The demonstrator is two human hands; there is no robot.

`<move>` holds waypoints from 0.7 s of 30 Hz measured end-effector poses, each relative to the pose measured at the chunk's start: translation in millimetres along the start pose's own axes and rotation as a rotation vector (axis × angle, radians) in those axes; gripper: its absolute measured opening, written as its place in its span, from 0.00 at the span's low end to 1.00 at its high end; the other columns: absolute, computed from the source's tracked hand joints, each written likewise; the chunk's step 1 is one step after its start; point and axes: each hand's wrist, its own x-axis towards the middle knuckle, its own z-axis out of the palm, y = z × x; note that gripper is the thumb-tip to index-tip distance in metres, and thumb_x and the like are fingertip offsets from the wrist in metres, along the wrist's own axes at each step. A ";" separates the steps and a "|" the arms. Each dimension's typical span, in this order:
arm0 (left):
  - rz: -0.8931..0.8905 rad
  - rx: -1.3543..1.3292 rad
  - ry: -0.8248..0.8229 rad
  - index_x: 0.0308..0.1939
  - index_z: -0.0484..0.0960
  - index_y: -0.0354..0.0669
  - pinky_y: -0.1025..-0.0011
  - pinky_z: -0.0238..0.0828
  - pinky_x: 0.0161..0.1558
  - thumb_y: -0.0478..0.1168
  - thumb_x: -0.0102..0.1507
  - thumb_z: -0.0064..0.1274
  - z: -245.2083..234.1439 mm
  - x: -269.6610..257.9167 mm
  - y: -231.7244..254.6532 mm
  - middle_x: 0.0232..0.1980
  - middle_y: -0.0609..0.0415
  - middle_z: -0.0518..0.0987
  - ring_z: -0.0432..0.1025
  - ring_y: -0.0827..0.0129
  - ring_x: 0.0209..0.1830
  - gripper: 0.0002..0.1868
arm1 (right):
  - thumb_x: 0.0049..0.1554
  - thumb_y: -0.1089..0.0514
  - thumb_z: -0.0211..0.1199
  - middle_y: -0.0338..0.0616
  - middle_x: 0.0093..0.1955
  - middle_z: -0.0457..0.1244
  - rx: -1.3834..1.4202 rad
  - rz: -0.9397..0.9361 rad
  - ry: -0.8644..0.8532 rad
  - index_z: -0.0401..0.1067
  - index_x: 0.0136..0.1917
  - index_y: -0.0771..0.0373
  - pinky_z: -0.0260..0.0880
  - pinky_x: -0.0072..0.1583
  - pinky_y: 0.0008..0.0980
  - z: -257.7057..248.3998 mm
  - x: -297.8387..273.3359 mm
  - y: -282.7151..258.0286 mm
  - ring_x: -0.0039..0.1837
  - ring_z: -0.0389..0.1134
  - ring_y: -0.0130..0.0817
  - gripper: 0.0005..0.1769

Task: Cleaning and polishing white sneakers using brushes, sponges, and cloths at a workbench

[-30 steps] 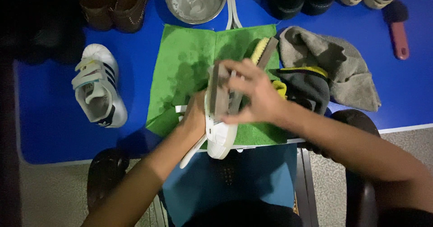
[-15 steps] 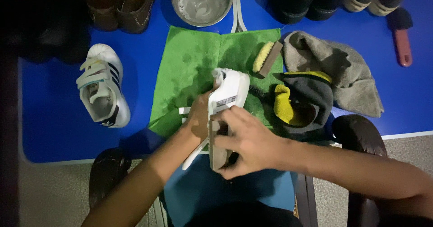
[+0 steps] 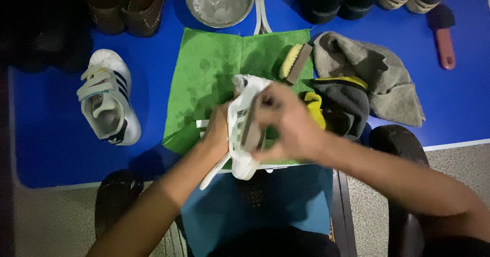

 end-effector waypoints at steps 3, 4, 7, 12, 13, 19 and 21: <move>0.007 0.005 0.000 0.35 0.80 0.44 0.58 0.70 0.36 0.56 0.62 0.37 -3.0 -3.4 -1.2 0.30 0.44 0.80 0.74 0.47 0.37 0.23 | 0.30 0.38 0.74 0.52 0.42 0.55 -0.039 0.052 0.031 0.62 0.30 0.57 0.61 0.49 0.44 0.4 -0.4 12.0 0.48 0.61 0.53 0.28; 0.010 0.009 0.000 0.36 0.80 0.44 0.58 0.70 0.36 0.56 0.62 0.37 -5.3 -4.2 -1.1 0.30 0.44 0.80 0.74 0.47 0.37 0.23 | 0.28 0.39 0.75 0.53 0.42 0.56 0.002 0.093 0.026 0.63 0.30 0.57 0.61 0.49 0.46 1.7 -1.4 8.7 0.48 0.61 0.54 0.29; 0.024 0.022 0.006 0.36 0.80 0.44 0.58 0.70 0.37 0.56 0.62 0.37 -2.6 -1.5 6.5 0.30 0.43 0.80 0.74 0.46 0.38 0.22 | 0.25 0.39 0.73 0.51 0.42 0.55 0.067 0.010 -0.012 0.62 0.31 0.55 0.61 0.46 0.45 5.3 -7.0 -43.7 0.45 0.61 0.52 0.29; 0.034 0.038 -0.002 0.36 0.80 0.44 0.57 0.70 0.37 0.56 0.62 0.37 -5.7 -5.8 4.2 0.30 0.43 0.80 0.74 0.45 0.38 0.22 | 0.27 0.40 0.73 0.51 0.41 0.55 -0.044 0.076 0.037 0.60 0.30 0.57 0.61 0.46 0.43 -1.5 -1.7 11.3 0.44 0.62 0.52 0.29; 0.040 0.033 0.001 0.37 0.80 0.44 0.57 0.70 0.37 0.56 0.63 0.37 -5.0 -7.4 3.3 0.31 0.43 0.80 0.75 0.45 0.38 0.22 | 0.28 0.39 0.73 0.49 0.40 0.54 -0.110 0.099 0.075 0.58 0.30 0.55 0.60 0.47 0.41 -1.1 -4.0 33.0 0.44 0.61 0.51 0.30; 0.051 0.032 0.021 0.37 0.80 0.44 0.57 0.70 0.38 0.55 0.63 0.37 -3.4 -7.7 6.4 0.31 0.42 0.80 0.75 0.44 0.39 0.22 | 0.28 0.38 0.74 0.49 0.41 0.55 0.132 0.035 -0.071 0.55 0.29 0.56 0.61 0.46 0.43 -5.8 3.3 -24.1 0.45 0.62 0.52 0.32; 0.041 0.035 0.023 0.37 0.80 0.44 0.57 0.70 0.38 0.55 0.63 0.37 -3.8 -5.9 4.4 0.31 0.42 0.80 0.75 0.44 0.40 0.22 | 0.28 0.40 0.75 0.50 0.41 0.56 0.101 0.066 -0.052 0.58 0.30 0.57 0.61 0.47 0.45 -3.4 0.3 19.2 0.45 0.63 0.54 0.31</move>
